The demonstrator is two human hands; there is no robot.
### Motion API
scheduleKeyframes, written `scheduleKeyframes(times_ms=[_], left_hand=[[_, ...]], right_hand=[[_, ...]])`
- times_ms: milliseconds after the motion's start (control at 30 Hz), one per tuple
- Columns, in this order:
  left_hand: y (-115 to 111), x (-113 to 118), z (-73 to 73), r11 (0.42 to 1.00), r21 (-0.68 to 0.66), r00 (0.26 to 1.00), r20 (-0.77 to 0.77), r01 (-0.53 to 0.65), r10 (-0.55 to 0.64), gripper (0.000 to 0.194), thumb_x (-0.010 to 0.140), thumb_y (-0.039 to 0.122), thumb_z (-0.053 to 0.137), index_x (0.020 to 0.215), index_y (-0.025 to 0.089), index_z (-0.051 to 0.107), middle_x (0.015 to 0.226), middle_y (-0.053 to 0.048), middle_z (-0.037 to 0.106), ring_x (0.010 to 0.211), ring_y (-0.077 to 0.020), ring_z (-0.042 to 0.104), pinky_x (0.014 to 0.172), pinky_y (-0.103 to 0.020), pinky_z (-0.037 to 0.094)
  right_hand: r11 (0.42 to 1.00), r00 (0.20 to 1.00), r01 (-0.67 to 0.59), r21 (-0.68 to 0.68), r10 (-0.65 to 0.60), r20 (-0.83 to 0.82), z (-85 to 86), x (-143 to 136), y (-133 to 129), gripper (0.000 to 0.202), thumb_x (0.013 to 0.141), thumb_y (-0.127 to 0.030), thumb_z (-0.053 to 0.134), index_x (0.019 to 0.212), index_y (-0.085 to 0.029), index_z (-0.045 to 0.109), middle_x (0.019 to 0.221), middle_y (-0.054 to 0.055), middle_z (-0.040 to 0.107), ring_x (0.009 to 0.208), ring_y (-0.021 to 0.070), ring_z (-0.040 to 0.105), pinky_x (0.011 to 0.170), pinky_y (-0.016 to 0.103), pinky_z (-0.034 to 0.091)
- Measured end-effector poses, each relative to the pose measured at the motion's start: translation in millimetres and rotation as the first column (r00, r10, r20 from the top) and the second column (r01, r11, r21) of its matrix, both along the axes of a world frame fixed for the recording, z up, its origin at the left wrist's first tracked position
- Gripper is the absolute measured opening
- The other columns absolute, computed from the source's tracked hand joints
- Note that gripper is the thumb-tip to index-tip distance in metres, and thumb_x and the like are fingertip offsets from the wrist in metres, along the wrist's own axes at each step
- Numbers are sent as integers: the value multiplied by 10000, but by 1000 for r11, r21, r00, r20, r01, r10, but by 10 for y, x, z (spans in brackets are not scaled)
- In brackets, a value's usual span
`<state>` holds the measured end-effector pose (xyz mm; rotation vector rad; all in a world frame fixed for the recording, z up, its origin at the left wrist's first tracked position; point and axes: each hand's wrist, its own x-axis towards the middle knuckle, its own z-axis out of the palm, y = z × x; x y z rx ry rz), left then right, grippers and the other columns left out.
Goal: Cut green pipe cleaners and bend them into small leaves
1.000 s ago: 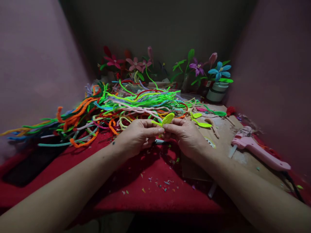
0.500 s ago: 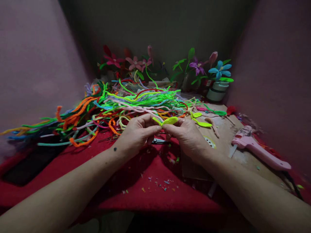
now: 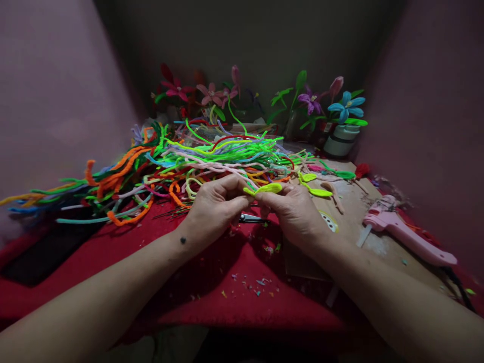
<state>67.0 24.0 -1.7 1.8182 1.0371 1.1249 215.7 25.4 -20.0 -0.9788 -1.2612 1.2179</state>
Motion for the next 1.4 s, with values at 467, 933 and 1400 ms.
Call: scheduleKeyframes(times_ms=[467,933,1400], left_hand=[[54,-114,15,984,170,977,-212,49,-12,117,827,214,513,777,146,594,598,20,555,509,-68,478,490,-179,383],[190,-235,80,663,-681,950,214,311,-226,131,703,235,639,661,150,551,409,72,366,325,-33,271,338,-174,163],[-79,-42,-69,360,842,603,-540,402,588,227,862,141,440,682,160,577,599,-17,549,548,-136,502,507,-261,343]], right_hand=[[999,999,-36,14,36,29,59,22,5,151,651,-165,599,515,-154,535,493,-45,483,498,78,408,504,234,325],[855,885,-24,519,-223,408,51,5,-75,125,726,-99,584,612,-149,584,599,-28,504,575,83,454,570,218,366],[999,996,-1,-51,5,90,45,0,-59,212,621,-123,548,451,-176,435,447,-60,389,451,72,322,461,247,256]])
